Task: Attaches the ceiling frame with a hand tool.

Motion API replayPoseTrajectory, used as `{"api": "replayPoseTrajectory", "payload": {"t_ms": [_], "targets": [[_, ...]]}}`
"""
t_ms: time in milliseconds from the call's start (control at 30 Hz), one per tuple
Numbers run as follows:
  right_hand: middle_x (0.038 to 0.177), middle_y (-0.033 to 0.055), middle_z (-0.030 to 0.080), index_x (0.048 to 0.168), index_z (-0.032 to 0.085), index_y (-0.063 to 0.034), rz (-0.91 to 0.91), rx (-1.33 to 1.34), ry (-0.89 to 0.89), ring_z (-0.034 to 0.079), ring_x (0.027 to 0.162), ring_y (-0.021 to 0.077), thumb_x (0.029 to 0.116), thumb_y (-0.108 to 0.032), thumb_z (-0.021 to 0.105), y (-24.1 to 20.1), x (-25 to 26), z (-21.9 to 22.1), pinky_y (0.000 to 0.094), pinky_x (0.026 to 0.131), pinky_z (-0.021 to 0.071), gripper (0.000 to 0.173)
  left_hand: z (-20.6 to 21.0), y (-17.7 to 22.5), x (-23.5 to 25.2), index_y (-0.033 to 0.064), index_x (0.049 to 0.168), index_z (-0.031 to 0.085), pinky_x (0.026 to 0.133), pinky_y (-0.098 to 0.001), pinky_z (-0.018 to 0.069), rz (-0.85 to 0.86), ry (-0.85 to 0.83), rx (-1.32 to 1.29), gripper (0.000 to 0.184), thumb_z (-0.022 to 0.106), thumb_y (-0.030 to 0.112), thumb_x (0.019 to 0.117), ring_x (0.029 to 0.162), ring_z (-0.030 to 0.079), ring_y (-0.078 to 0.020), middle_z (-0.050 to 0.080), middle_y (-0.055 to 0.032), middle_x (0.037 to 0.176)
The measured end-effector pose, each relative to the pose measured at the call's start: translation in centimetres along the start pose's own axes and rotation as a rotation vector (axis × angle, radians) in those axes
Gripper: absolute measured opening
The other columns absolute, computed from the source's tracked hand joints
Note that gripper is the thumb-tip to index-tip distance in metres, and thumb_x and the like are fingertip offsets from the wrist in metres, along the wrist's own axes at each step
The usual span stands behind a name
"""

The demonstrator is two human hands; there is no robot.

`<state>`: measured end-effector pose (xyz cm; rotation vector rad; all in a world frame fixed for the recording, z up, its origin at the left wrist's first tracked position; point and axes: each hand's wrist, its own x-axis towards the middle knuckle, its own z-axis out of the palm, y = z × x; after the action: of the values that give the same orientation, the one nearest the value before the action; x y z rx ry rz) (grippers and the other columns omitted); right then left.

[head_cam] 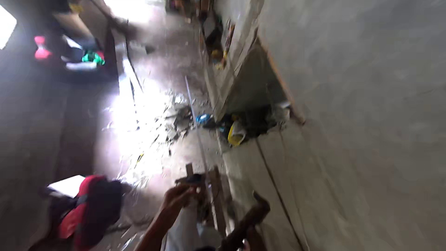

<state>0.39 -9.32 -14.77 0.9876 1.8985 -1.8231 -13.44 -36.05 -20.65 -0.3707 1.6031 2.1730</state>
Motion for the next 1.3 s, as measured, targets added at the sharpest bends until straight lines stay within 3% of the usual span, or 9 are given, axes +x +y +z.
{"api": "replayPoseTrajectory", "payload": {"t_ms": [200,267,367,533,633,700,833,967,1300], "targets": [[0.103,0.0041,0.074,0.123,0.061,-0.0053,0.004,0.306,-0.087,0.073,0.089,0.0139,0.1083,-0.034,0.046,-3.4,1.9,2.2,0.0329,0.078,0.0630,0.036,2.7,2.7,3.0,0.0059,0.094,0.073,0.058,-0.0219,0.0512,-0.034,0.053,-0.243,0.019,0.062,0.020,0.1006,0.056,0.054,-0.0049,0.063,0.0010,0.070],[0.110,0.0043,0.075,0.125,0.063,-0.0093,-0.054,0.376,-0.191,0.074,0.092,0.0152,0.1014,-0.040,0.061,-4.4,2.0,2.6,0.0344,0.081,0.0635,0.038,4.1,3.8,4.1,0.0024,0.099,0.074,0.061,-0.0243,0.0539,0.007,0.041,-0.255,0.021,0.059,0.017,0.1024,0.059,0.057,-0.0070,0.065,-0.0014,0.074],[0.114,0.0016,0.075,0.125,0.069,-0.0189,-0.176,0.525,-0.275,0.073,0.096,0.0121,0.0989,-0.037,0.065,-5.6,2.4,3.6,0.0320,0.084,0.0626,0.032,6.2,5.9,5.4,0.0008,0.099,0.071,0.071,-0.0292,0.0592,0.084,-0.003,-0.196,0.020,0.059,0.016,0.1031,0.071,0.067,-0.0128,0.072,-0.0075,0.087],[0.096,0.0082,0.073,0.124,0.064,-0.0082,-0.217,0.640,-0.261,0.072,0.083,0.0160,0.0979,-0.053,0.060,-6.9,3.5,4.2,0.0366,0.075,0.0628,0.052,8.4,8.7,7.1,0.0023,0.095,0.071,0.089,-0.0391,0.0606,0.245,-0.128,-0.144,0.015,0.064,0.014,0.1005,0.085,0.073,-0.0191,0.074,-0.0095,0.089],[0.110,0.0050,0.073,0.130,0.066,-0.0158,-0.273,0.735,-0.450,0.072,0.087,0.0112,0.1016,-0.039,0.060,-8.0,3.8,3.7,0.0295,0.076,0.0621,0.038,10.2,10.2,8.0,0.0033,0.095,0.068,0.094,-0.0435,0.0588,0.318,-0.184,-0.160,0.013,0.063,0.014,0.1012,0.088,0.072,-0.0191,0.073,-0.0079,0.091],[0.100,0.0022,0.071,0.131,0.066,-0.0146,-0.290,0.795,-0.544,0.066,0.076,0.0059,0.1037,-0.034,0.058,-8.8,4.2,3.8,0.0232,0.068,0.0570,0.034,11.7,11.1,8.0,0.0046,0.096,0.065,0.096,-0.0449,0.0584,0.366,-0.220,-0.201,0.011,0.062,0.014,0.1020,0.088,0.072,-0.0183,0.072,-0.0070,0.092],[0.074,-0.0059,0.068,0.106,0.071,-0.0185,-0.299,0.497,-0.315,0.058,0.056,-0.0015,0.0938,-0.036,0.073,-10.0,4.7,4.1,0.0172,0.052,0.0510,0.021,14.3,12.9,7.5,0.0062,0.098,0.063,0.093,-0.0470,0.0609,0.401,-0.285,-0.300,0.010,0.059,0.014,0.1037,0.088,0.072,-0.0206,0.071,-0.0071,0.094],[0.055,-0.0092,0.052,0.075,0.063,-0.0180,-0.222,0.331,-0.142,0.046,0.043,-0.0013,0.0751,-0.046,0.089,-9.9,6.5,4.8,0.0183,0.041,0.0393,0.037,15.2,13.6,7.5,0.0061,0.100,0.063,0.086,-0.0420,0.0633,0.445,-0.302,-0.262,0.008,0.058,0.012,0.1039,0.085,0.071,-0.0172,0.070,-0.0047,0.094],[0.051,-0.0103,0.048,0.066,0.058,-0.0202,-0.211,0.264,-0.148,0.041,0.040,-0.0020,0.0665,-0.053,0.091,-11.6,9.4,4.7,0.0185,0.039,0.0357,0.046,15.4,15.4,9.6,0.0028,0.100,0.065,0.076,-0.0312,0.0618,0.477,-0.251,-0.029,0.010,0.060,0.011,0.1024,0.078,0.068,-0.0110,0.069,-0.0019,0.088]]}}
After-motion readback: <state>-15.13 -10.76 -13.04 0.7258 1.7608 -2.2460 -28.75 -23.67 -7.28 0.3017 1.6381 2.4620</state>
